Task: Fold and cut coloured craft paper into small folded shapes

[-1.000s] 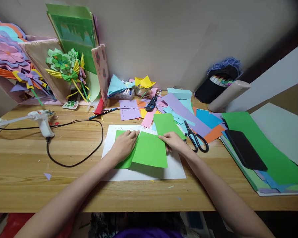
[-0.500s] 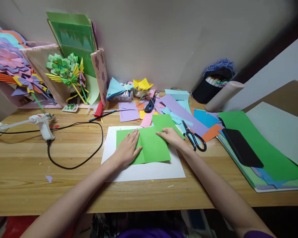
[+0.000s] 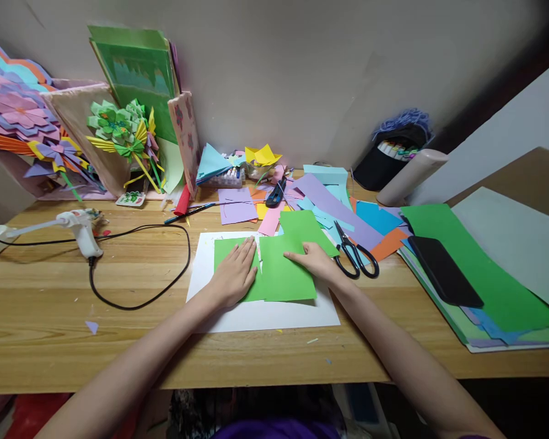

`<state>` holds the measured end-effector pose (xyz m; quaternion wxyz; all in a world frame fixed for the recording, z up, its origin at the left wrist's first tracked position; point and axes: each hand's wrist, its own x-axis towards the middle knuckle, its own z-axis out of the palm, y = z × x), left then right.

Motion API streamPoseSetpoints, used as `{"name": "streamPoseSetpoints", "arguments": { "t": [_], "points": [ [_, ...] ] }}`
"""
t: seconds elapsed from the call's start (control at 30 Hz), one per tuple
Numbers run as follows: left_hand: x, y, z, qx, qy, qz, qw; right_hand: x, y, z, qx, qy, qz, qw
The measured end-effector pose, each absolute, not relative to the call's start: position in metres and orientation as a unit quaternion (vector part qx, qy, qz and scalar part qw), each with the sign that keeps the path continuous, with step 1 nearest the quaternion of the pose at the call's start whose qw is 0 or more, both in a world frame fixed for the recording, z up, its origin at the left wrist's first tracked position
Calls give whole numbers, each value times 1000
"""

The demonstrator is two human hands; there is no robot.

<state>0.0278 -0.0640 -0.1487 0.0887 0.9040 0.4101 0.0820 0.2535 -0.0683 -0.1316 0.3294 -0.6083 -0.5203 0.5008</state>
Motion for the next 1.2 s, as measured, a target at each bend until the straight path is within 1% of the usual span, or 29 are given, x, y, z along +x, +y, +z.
{"name": "streamPoseSetpoints", "arguments": {
  "t": [0.27,0.43,0.53,0.6,0.63,0.7,0.77,0.83,0.9,0.97,1.0,1.07,1.13,1.2],
  "points": [
    [29,-65,-149,904,412,78,87,249,-92,-128,-643,-479,441,403],
    [29,-64,-149,891,432,88,106,257,-96,-125,-597,-425,494,467],
    [26,-61,-144,869,454,134,145,255,-87,-121,-561,-424,534,468],
    [24,-60,-135,836,467,207,203,248,-79,-117,-545,-450,545,451],
    [23,-60,-130,808,469,249,253,244,-75,-116,-540,-467,546,438],
    [24,-62,-119,733,461,304,398,233,-69,-114,-530,-490,551,419],
    [27,-66,-112,638,442,298,555,223,-65,-115,-513,-495,564,417],
    [31,-69,-110,557,416,274,664,215,-63,-120,-502,-480,565,445],
    [33,-70,-113,507,392,275,716,215,-63,-126,-506,-452,538,500],
    [32,-68,-116,481,399,305,719,221,-63,-130,-524,-423,509,536],
    [30,-65,-118,473,419,328,702,226,-64,-129,-532,-418,505,536],
    [25,-59,-119,465,464,386,648,240,-66,-124,-532,-444,531,488],
    [18,-52,-118,469,484,438,594,255,-68,-114,-499,-503,584,396],
    [12,-46,-116,489,482,452,570,265,-69,-106,-472,-539,620,320]
  ]
}}
